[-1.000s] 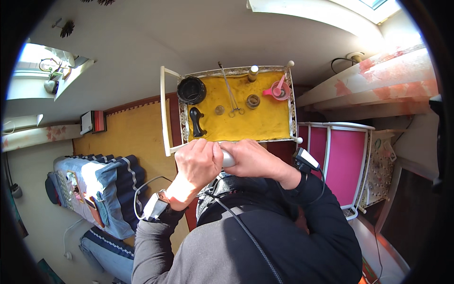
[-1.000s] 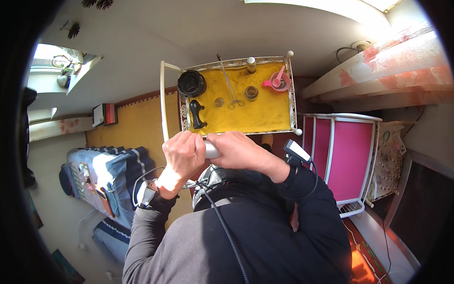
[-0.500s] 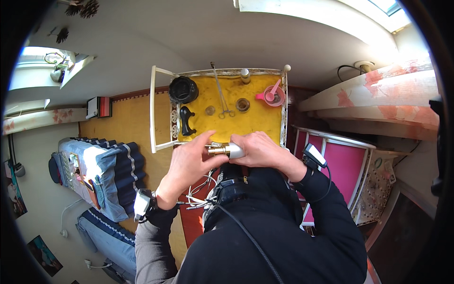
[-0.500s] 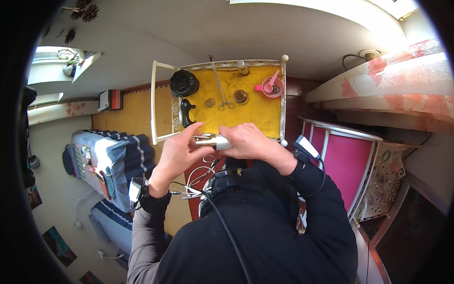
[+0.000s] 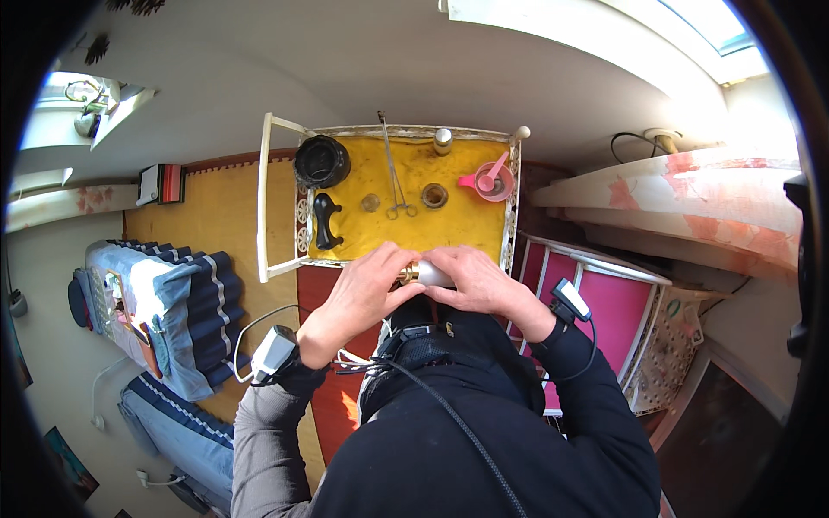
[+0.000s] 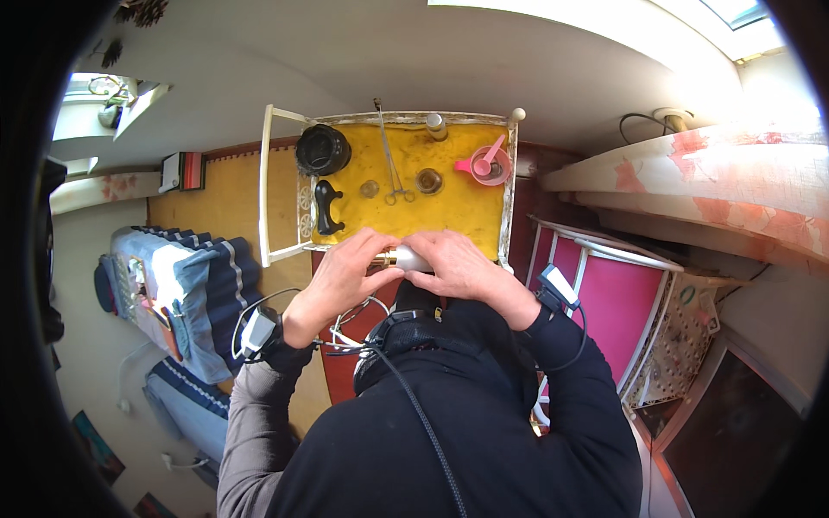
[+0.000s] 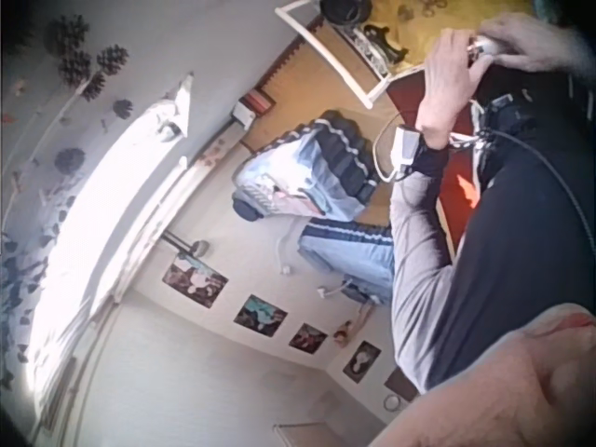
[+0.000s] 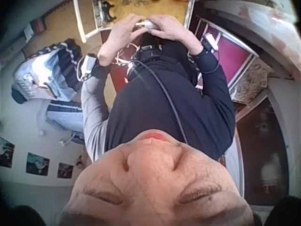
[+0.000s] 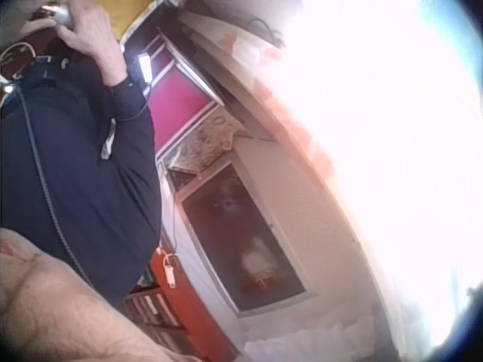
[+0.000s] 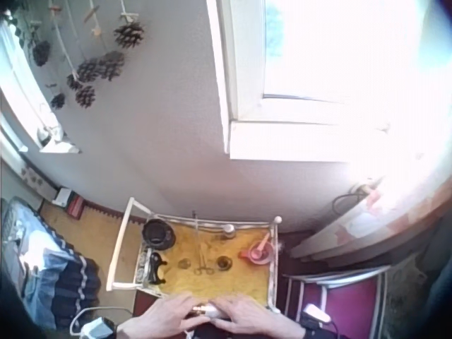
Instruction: The person folds a white tissue and uses it to wipe the inside and outside of a small glass jar. They also handle a small bottle with a gold cap, unscrewing and reattaching it, and place the jar on a yellow tray.
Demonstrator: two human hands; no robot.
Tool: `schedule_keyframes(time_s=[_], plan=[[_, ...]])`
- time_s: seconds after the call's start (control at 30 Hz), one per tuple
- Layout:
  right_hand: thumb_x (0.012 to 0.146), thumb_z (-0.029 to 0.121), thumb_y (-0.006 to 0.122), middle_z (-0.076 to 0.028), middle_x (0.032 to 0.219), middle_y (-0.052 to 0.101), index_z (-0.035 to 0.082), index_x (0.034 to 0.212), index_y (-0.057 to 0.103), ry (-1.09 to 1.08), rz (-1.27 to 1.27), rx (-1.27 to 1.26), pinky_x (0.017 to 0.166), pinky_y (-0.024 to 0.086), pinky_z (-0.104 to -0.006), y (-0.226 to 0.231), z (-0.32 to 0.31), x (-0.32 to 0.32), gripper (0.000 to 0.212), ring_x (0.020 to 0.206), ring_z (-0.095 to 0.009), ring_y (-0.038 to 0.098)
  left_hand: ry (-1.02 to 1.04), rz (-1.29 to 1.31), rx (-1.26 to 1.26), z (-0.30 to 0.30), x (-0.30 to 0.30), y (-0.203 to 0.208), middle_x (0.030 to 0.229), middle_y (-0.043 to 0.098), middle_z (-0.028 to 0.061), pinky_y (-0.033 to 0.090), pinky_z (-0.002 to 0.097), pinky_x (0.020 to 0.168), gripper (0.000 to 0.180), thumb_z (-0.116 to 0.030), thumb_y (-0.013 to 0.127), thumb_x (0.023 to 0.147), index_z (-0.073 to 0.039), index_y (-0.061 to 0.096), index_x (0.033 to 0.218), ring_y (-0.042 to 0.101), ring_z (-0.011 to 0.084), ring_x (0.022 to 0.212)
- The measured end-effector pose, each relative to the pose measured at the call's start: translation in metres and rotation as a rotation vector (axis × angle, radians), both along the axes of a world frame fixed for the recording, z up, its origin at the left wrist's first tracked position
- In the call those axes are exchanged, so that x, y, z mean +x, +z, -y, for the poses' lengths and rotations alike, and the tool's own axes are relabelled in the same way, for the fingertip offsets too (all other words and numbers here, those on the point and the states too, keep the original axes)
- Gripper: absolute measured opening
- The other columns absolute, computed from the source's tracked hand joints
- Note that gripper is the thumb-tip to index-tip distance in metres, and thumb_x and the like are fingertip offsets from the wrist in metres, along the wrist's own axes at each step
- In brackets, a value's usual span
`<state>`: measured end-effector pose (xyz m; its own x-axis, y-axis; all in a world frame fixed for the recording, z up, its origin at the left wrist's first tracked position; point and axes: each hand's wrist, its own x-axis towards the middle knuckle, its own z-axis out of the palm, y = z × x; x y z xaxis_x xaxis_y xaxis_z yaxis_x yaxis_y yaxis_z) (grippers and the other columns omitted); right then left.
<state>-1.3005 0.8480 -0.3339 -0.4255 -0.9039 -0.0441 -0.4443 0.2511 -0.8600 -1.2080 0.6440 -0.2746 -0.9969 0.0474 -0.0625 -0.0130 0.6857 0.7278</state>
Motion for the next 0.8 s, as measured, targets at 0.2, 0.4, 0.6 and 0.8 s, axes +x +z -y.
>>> schedule_keyframes(time_s=[0.2, 0.4, 0.6, 0.8], plan=[[0.076, 0.019, 0.081, -0.008, 0.100, 0.067, 0.009, 0.111, 0.063, -0.139, -0.385, -0.029, 0.079, 0.046, -0.0401, -0.012, 0.003, 0.000, 0.041, 0.093, -0.028, 0.065, 0.375, 0.697, 0.359, 0.022, -0.003, -0.003, 0.062, 0.063, 0.0039, 0.045, 0.0258, 0.054, 0.037, -0.035, 0.076, 0.093, 0.002, 0.071, 0.095, 0.057, 0.0056, 0.058], [0.069, 0.012, 0.084, -0.006, 0.104, 0.069, 0.009, 0.112, 0.063, -0.275, -0.362, -0.094, 0.081, 0.047, -0.0395, -0.014, 0.001, 0.002, 0.048, 0.096, -0.027, 0.065, 0.284, 0.327, 0.140, 0.026, 0.002, 0.029, 0.070, 0.062, -0.0020, 0.037, 0.0223, 0.054, 0.018, -0.018, 0.076, 0.089, -0.002, 0.073, 0.096, 0.046, 0.0037, 0.057], [0.068, 0.009, 0.085, -0.009, 0.106, 0.071, 0.008, 0.112, 0.065, -0.344, -0.291, -0.135, 0.082, 0.049, -0.0402, -0.011, 0.003, 0.010, 0.048, 0.098, -0.029, 0.067, 0.271, 0.146, 0.104, 0.027, 0.006, 0.050, 0.079, 0.064, 0.0028, 0.042, 0.0258, 0.057, 0.020, -0.014, 0.079, 0.083, -0.001, 0.072, 0.095, 0.053, 0.0099, 0.059], [0.068, 0.009, 0.086, -0.009, 0.105, 0.072, 0.008, 0.112, 0.067, -0.332, -0.264, -0.197, 0.081, 0.050, -0.0403, 0.002, 0.010, 0.018, 0.048, 0.096, -0.030, 0.067, 0.041, -0.114, -0.237, 0.011, 0.006, 0.036, 0.076, 0.057, 0.0089, 0.050, 0.0403, 0.063, 0.021, -0.020, 0.077, 0.081, -0.006, 0.069, 0.094, 0.062, 0.0286, 0.073]])
